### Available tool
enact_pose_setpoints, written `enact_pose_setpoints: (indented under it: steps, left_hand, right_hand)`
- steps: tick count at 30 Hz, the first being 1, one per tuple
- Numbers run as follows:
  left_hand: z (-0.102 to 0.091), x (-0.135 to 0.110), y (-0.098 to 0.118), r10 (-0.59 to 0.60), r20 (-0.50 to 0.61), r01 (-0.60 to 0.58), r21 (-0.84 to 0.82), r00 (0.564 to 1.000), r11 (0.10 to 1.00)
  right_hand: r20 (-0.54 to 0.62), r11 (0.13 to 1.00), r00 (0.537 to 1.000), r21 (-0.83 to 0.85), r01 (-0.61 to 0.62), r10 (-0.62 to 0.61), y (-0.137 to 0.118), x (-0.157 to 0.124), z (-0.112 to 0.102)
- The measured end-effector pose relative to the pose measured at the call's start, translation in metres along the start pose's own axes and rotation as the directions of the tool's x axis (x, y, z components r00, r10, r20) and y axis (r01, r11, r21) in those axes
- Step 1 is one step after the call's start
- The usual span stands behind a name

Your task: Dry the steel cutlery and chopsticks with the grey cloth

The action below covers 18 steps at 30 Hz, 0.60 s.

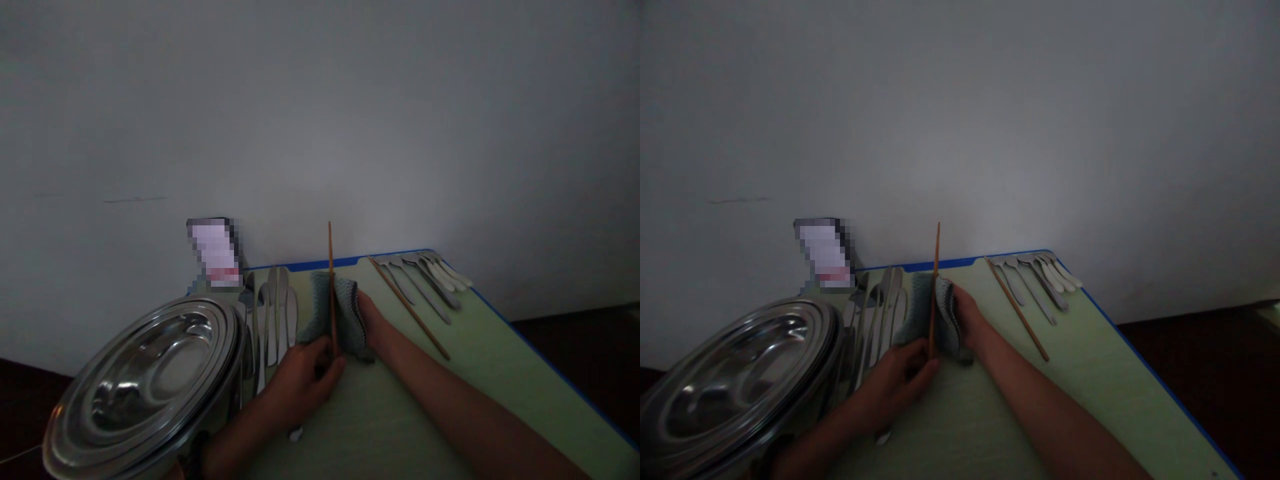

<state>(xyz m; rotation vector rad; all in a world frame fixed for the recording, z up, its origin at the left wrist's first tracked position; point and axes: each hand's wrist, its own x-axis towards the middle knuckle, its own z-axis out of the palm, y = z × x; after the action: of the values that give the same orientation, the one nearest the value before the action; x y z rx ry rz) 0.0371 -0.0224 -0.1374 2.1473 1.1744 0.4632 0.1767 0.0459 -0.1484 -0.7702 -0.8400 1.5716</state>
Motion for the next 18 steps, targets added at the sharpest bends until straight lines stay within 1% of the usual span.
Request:
enact_pose_setpoints:
  steps: [1, 3, 5, 7, 10, 12, 15, 18]
  left_hand:
    - [0.0, 0.0, 0.0, -0.002, 0.007, 0.002, 0.001, 1.0, 1.0]
    - [0.0, 0.0, 0.0, -0.001, 0.023, 0.001, 0.003, 1.0, 1.0]
    - [0.0, 0.0, 0.0, 0.005, 0.031, -0.004, -0.018, 0.999, 1.0]
    - [-0.001, -0.001, -0.001, 0.014, 0.021, -0.012, -0.06, 1.0, 0.998]
    - [-0.001, -0.004, -0.002, 0.017, -0.039, -0.023, -0.17, 0.999, 0.985]
    - [-0.001, -0.006, -0.003, 0.012, -0.078, -0.03, -0.237, 0.997, 0.971]
    - [-0.001, -0.008, -0.001, 0.003, -0.102, -0.031, -0.273, 0.995, 0.962]
    - [-0.006, -0.008, 0.004, -0.077, -0.152, 0.011, -0.398, 0.985, 0.917]
  right_hand:
    - [0.012, 1.0, 1.0, 0.02, -0.007, 0.007, 0.002, 0.0, 0.0]
    - [0.048, 0.994, 0.997, 0.089, -0.068, 0.064, 0.004, 0.001, -0.001]
    - [0.062, 0.987, 0.995, 0.132, -0.091, 0.083, 0.006, 0.002, -0.002]
    - [0.052, 0.983, 0.994, 0.157, -0.098, 0.091, 0.005, 0.0, -0.001]
    - [-0.001, 0.979, 0.995, 0.181, -0.096, 0.097, 0.0, -0.004, 0.007]
    - [-0.019, 0.979, 0.995, 0.183, -0.09, 0.095, -0.007, -0.007, 0.017]
    - [0.027, 0.984, 0.997, 0.161, -0.08, 0.076, -0.02, -0.006, 0.041]
    - [0.081, 0.978, 0.996, 0.2, -0.053, 0.038, -0.033, 0.004, 0.066]
